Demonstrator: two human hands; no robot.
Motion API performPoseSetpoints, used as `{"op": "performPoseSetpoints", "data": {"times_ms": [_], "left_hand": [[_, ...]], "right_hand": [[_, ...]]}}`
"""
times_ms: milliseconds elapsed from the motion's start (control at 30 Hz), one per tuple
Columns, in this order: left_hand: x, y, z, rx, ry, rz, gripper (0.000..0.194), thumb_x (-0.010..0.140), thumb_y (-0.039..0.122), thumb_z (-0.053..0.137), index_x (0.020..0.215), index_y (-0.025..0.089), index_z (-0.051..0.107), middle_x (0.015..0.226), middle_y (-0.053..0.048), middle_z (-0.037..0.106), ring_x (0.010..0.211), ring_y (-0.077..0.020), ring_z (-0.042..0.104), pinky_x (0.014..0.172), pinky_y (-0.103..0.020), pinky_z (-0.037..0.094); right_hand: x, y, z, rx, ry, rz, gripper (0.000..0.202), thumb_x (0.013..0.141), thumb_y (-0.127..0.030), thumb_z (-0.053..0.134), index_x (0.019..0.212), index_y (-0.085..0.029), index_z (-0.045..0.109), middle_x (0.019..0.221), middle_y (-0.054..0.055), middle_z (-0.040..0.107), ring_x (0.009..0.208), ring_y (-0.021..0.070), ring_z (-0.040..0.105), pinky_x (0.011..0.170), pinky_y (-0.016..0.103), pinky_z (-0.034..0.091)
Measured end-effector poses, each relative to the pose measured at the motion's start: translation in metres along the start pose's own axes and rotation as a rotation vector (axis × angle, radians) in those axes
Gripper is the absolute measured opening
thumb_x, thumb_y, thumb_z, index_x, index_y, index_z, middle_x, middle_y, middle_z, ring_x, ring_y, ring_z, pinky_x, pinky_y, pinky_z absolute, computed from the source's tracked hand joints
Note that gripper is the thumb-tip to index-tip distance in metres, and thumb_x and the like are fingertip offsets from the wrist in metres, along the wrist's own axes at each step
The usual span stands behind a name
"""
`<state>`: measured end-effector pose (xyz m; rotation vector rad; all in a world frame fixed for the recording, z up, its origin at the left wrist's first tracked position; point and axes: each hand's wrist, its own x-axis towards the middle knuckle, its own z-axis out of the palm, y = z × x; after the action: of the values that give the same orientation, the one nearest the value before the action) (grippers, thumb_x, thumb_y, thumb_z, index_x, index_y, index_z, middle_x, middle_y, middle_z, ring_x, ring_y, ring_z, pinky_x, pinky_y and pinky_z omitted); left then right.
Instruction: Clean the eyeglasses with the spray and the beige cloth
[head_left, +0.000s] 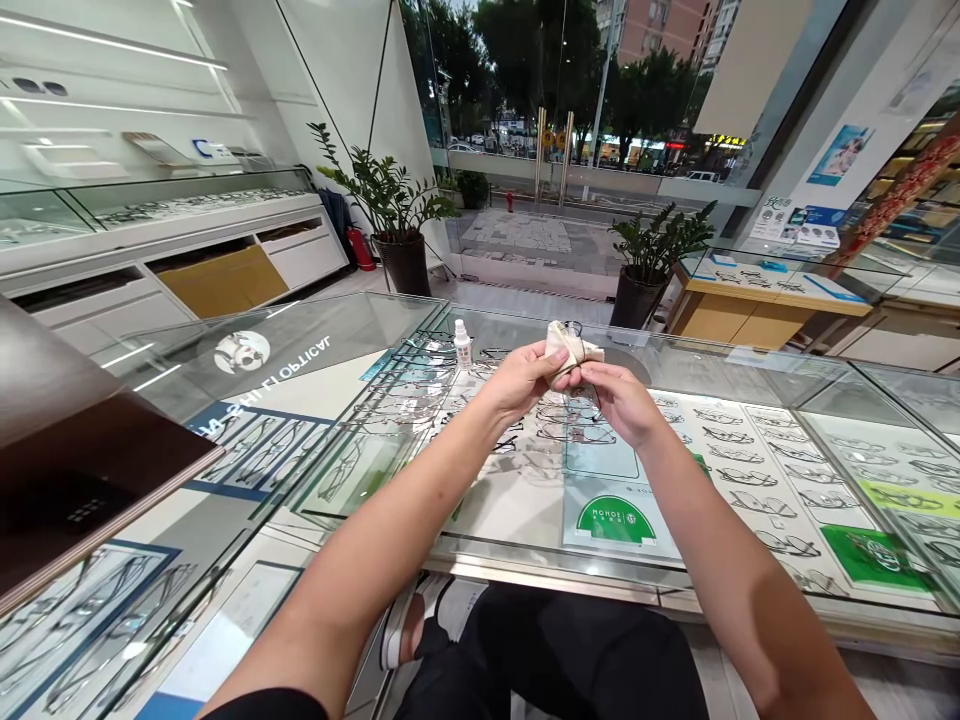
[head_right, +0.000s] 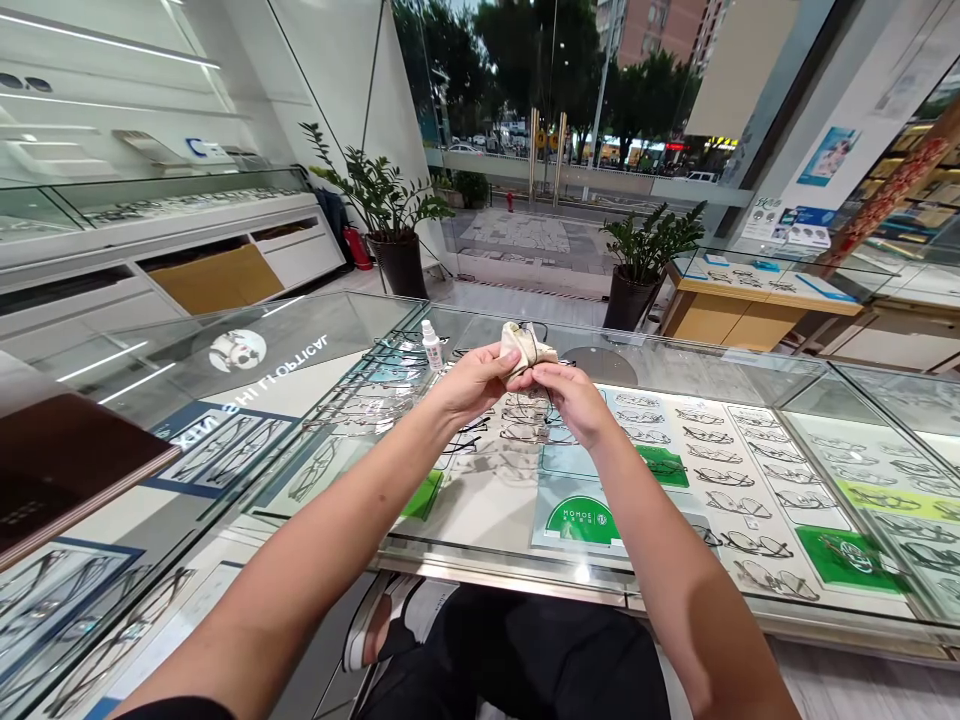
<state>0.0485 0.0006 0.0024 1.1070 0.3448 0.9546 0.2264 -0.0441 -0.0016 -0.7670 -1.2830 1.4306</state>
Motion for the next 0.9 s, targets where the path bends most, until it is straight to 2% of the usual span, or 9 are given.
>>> {"op": "performPoseSetpoints", "data": {"times_ms": [133,267,400,567,733,800,900], "left_hand": [[0.0,0.003,-0.002,0.006,-0.005,-0.023,0.043,0.075,0.038,0.094,0.093,0.007,0.072,0.074,-0.007,0.071,0.061,-0.0081,0.057,0.063,-0.021,0.042],[-0.001,0.002,0.002,0.062,0.027,0.014,0.044,0.072,0.038,0.096,0.09,0.009,0.069,0.069,-0.004,0.069,0.057,-0.0076,0.056,0.06,-0.021,0.04],[0.0,-0.006,0.006,0.125,0.103,0.092,0.049,0.073,0.048,0.094,0.091,0.011,0.067,0.062,0.0,0.064,0.052,-0.0066,0.051,0.053,-0.02,0.033],[0.002,-0.013,0.006,0.162,0.148,0.136,0.052,0.081,0.062,0.083,0.08,0.015,0.06,0.055,0.003,0.058,0.045,-0.0057,0.042,0.049,-0.021,0.029],[0.002,-0.006,0.004,0.154,0.116,0.134,0.057,0.085,0.068,0.075,0.075,0.014,0.062,0.057,-0.001,0.06,0.05,-0.009,0.049,0.055,-0.024,0.04],[0.002,-0.003,0.005,0.111,0.115,0.132,0.056,0.079,0.066,0.083,0.077,0.012,0.064,0.062,-0.002,0.063,0.057,-0.0108,0.055,0.06,-0.025,0.045],[0.0,0.001,0.006,0.057,0.092,0.109,0.054,0.069,0.052,0.095,0.091,0.013,0.066,0.069,-0.002,0.067,0.06,-0.0107,0.058,0.062,-0.024,0.045]], "right_hand": [[0.0,0.001,0.001,0.033,0.015,0.032,0.025,0.078,-0.045,0.084,0.082,-0.021,0.082,0.09,0.007,0.081,0.096,0.0238,0.072,0.099,0.038,0.051],[0.001,0.003,0.002,0.008,0.005,0.028,0.028,0.077,-0.048,0.084,0.08,-0.021,0.082,0.089,0.007,0.081,0.096,0.0245,0.073,0.103,0.04,0.049],[0.002,0.006,0.005,-0.056,-0.014,0.01,0.03,0.08,-0.05,0.082,0.081,-0.021,0.082,0.09,0.007,0.082,0.098,0.0248,0.072,0.106,0.042,0.047],[0.002,0.009,0.007,-0.098,-0.053,-0.019,0.028,0.087,-0.047,0.077,0.084,-0.02,0.084,0.092,0.007,0.082,0.098,0.0238,0.072,0.108,0.041,0.047],[0.002,0.009,0.004,-0.076,-0.001,-0.038,0.026,0.085,-0.046,0.078,0.085,-0.021,0.085,0.099,0.007,0.083,0.101,0.0242,0.072,0.107,0.04,0.049],[0.002,0.006,0.002,-0.053,0.035,-0.031,0.026,0.083,-0.045,0.079,0.087,-0.02,0.086,0.1,0.008,0.083,0.101,0.0247,0.073,0.106,0.041,0.05],[0.002,0.002,0.001,-0.031,0.055,-0.016,0.026,0.08,-0.044,0.08,0.084,-0.019,0.086,0.095,0.009,0.083,0.099,0.0248,0.073,0.104,0.04,0.051]]}}
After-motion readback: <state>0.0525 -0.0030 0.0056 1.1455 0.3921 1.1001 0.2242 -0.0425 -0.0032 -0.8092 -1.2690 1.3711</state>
